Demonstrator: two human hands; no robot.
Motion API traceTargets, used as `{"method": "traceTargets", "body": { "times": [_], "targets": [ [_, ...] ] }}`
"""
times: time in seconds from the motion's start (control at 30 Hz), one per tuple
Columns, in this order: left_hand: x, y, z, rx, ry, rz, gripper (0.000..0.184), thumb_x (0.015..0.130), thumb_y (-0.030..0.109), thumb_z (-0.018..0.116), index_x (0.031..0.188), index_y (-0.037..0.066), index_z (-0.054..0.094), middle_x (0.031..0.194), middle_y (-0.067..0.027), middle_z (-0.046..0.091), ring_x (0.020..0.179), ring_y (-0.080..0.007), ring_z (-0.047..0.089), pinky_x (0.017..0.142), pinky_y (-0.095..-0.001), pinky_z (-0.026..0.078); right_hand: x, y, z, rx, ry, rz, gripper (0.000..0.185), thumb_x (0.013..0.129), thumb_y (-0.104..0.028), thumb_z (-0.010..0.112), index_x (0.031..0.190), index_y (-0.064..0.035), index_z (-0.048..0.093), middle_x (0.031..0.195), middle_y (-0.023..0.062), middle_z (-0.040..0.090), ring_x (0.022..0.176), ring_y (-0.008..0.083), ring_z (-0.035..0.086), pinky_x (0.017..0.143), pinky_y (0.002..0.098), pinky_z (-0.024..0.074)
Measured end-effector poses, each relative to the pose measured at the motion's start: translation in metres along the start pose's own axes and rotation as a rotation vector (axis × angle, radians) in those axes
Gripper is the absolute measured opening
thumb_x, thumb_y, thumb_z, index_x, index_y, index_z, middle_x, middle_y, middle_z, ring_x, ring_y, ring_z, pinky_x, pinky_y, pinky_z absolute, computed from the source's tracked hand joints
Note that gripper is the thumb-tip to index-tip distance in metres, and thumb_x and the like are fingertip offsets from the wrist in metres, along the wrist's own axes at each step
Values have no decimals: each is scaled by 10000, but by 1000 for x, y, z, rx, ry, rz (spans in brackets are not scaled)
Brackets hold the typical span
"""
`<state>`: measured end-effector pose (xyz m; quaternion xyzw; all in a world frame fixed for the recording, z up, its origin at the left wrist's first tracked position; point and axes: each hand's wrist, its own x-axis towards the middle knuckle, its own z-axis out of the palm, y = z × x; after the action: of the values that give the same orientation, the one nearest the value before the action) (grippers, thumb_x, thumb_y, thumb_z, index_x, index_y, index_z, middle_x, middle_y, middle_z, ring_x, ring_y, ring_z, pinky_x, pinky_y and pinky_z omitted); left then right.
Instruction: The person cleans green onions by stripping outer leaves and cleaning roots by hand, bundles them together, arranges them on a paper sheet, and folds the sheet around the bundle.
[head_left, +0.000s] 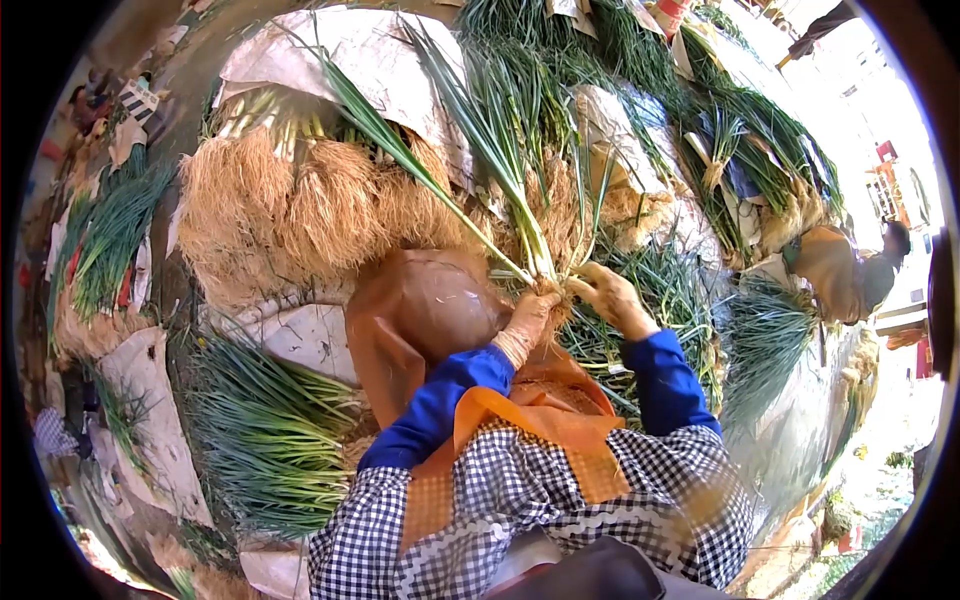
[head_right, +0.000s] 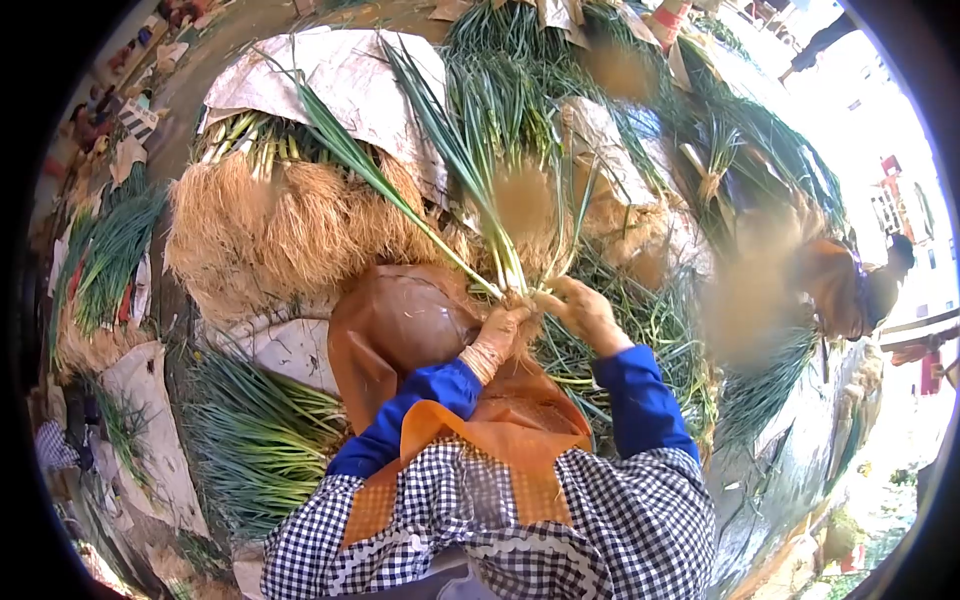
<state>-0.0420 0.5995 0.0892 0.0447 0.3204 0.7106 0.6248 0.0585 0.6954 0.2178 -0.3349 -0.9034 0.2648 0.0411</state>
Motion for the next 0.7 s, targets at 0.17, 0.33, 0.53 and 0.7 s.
{"method": "traceTargets", "body": {
  "times": [0.17, 0.33, 0.53, 0.7],
  "targets": [
    [3, 0, -5, -57, 18, -16, 238, 811, -9, 515, 1048, 6, 533, 971, -100, 589, 851, -218, 593, 738, -299, 504, 20, 8, 18, -392, -170, -633, 197, 822, -218, 557, 950, -79, 612, 818, 100, 620, 744, 256, 598, 616, 322, 480],
    [13, 2, -18, -253, -56, -99, 394, 762, -13, 530, 1154, -3, 492, 1066, -138, 574, 886, -239, 593, 729, -323, 522, -57, 10, -40, 534, -1140, 150, 386, 877, -347, 533, 1099, -34, 574, 944, 83, 634, 932, 185, 580, 847, 297, 452],
    [-54, 60, 3, 136, -283, -320, 538, 752, 4, 543, 1262, -54, 384, 1124, -126, 524, 1088, -243, 503, 950, -323, 399, -13, 74, 48, 727, -535, 13, 540, 857, -458, 446, 1227, -65, 447, 1185, 98, 470, 1115, 238, 433, 942, 391, 337],
    [-186, 139, 21, 1288, -258, -37, 173, 833, 135, 566, 974, 39, 536, 816, -8, 560, 777, -116, 515, 722, -279, 441, 2, -58, 98, 1639, -751, -216, 707, 833, -569, 373, 1321, -59, 335, 1379, 113, 318, 1259, 280, 297, 1036, 483, 223]
  ]
}}
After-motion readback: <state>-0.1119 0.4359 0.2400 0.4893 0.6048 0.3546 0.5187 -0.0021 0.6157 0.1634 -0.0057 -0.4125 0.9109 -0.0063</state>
